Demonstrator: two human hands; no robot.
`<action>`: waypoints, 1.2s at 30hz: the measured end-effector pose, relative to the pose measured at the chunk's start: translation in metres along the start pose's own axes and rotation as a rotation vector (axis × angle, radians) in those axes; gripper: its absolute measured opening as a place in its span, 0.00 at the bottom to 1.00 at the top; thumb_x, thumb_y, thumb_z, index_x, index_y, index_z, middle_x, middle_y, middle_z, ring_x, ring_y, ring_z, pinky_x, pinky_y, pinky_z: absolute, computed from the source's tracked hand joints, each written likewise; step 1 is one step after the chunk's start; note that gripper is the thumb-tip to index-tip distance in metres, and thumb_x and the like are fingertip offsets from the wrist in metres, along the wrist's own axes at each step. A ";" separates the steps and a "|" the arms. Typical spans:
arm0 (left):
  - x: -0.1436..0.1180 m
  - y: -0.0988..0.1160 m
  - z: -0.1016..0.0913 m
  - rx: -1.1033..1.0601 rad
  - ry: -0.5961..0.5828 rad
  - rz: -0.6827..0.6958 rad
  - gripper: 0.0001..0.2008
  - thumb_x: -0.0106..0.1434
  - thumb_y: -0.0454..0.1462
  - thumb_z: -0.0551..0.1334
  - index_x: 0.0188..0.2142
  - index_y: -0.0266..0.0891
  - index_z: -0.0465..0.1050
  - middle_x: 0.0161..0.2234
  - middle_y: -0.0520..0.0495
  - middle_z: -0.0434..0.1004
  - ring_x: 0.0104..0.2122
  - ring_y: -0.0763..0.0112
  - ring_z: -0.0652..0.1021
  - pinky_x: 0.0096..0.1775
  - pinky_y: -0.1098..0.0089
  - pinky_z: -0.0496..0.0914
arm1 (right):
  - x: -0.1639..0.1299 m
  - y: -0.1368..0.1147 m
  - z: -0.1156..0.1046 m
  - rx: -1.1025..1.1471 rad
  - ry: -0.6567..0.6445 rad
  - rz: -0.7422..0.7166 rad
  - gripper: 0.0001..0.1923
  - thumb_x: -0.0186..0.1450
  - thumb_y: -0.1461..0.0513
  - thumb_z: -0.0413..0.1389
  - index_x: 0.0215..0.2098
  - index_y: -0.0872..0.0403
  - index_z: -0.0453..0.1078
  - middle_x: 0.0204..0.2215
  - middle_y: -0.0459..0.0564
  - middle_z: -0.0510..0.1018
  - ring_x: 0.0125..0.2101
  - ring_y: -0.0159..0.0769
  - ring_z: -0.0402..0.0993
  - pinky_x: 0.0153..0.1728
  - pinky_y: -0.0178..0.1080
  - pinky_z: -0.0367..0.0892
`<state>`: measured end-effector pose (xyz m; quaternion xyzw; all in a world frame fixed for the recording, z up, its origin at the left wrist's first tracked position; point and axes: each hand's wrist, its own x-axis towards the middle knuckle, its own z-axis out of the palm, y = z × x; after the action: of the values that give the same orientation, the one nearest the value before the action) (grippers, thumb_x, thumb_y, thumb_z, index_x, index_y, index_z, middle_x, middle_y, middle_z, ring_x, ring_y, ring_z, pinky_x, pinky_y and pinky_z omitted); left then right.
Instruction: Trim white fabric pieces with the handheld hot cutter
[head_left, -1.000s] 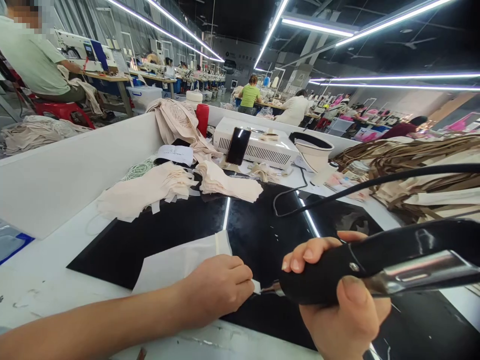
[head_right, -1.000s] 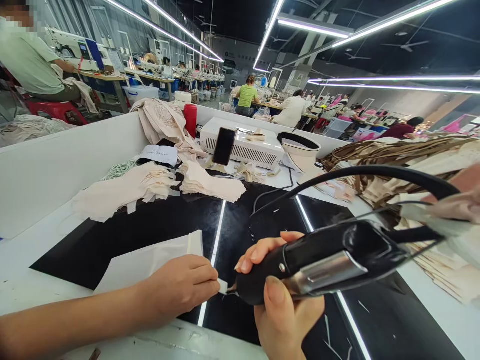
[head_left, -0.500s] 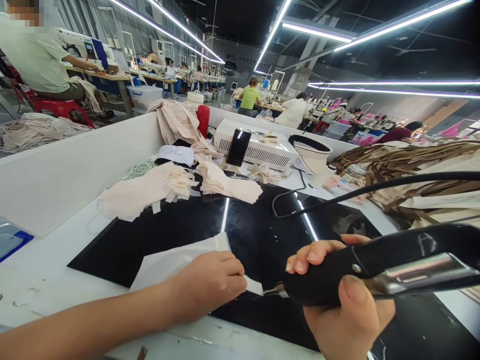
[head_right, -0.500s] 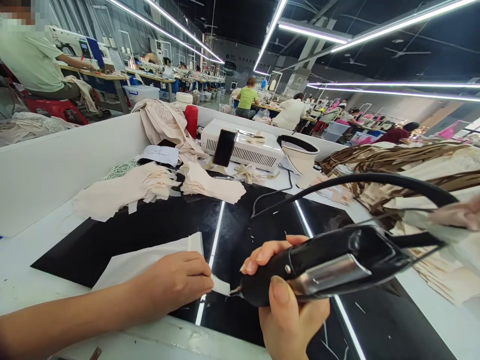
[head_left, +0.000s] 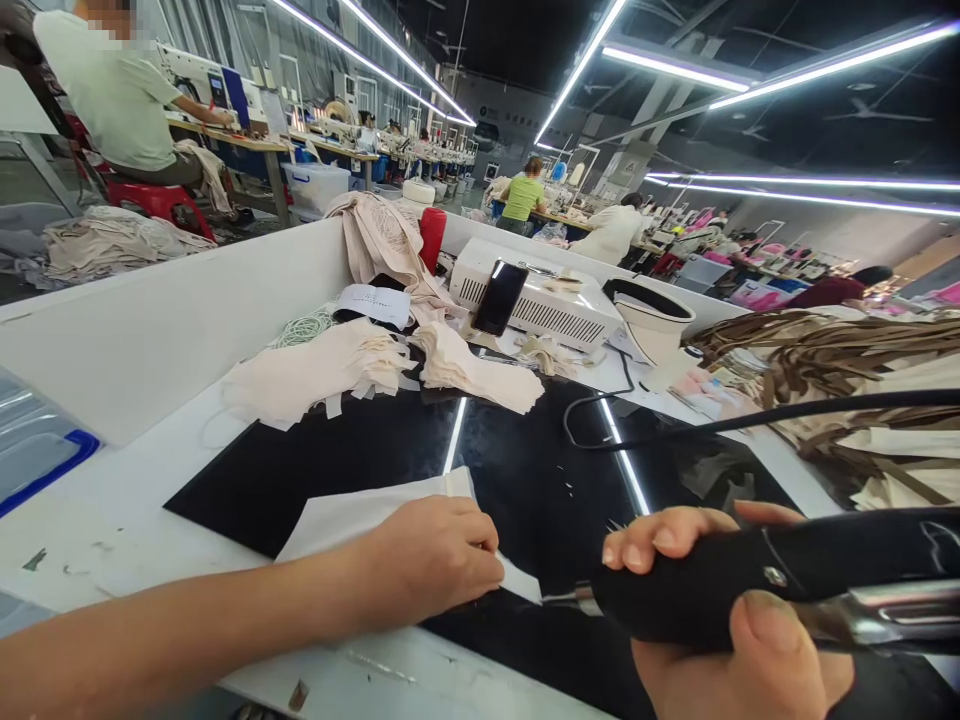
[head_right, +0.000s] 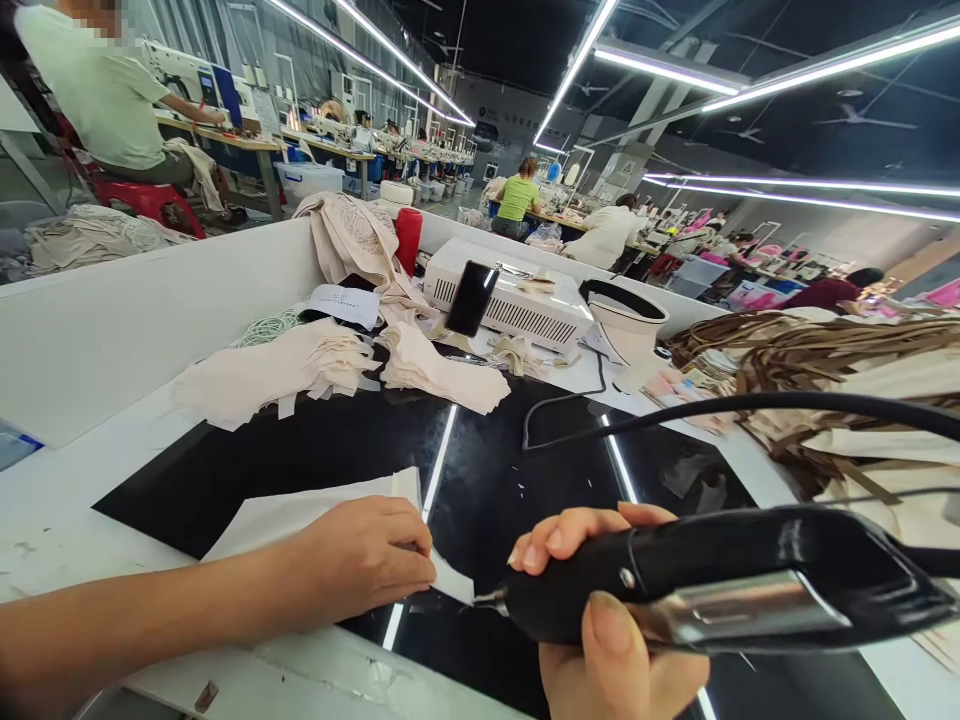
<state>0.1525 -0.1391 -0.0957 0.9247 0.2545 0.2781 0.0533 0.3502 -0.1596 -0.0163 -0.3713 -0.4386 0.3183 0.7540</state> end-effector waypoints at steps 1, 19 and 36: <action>0.000 0.000 0.000 0.006 0.001 -0.006 0.12 0.72 0.33 0.65 0.30 0.39 0.73 0.37 0.52 0.79 0.37 0.71 0.77 0.39 0.70 0.69 | 0.000 0.000 0.000 -0.002 0.003 0.000 0.26 0.51 0.50 0.73 0.42 0.48 0.70 0.21 0.39 0.76 0.19 0.35 0.69 0.18 0.38 0.75; 0.001 -0.002 0.005 0.036 0.085 0.061 0.11 0.71 0.29 0.63 0.30 0.39 0.75 0.36 0.51 0.77 0.34 0.70 0.74 0.36 0.69 0.68 | 0.002 -0.001 0.000 -0.011 0.001 0.017 0.26 0.52 0.49 0.72 0.43 0.47 0.70 0.21 0.39 0.76 0.19 0.36 0.70 0.19 0.39 0.75; -0.002 -0.003 0.008 0.068 0.043 0.085 0.08 0.70 0.28 0.65 0.33 0.39 0.75 0.35 0.50 0.75 0.34 0.69 0.72 0.35 0.68 0.66 | 0.004 0.018 0.024 0.070 -0.090 -0.032 0.20 0.58 0.55 0.68 0.46 0.48 0.70 0.24 0.39 0.77 0.21 0.33 0.72 0.21 0.38 0.74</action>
<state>0.1538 -0.1375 -0.1042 0.9298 0.2255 0.2910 0.0047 0.3280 -0.1406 -0.0215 -0.3230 -0.4667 0.3377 0.7509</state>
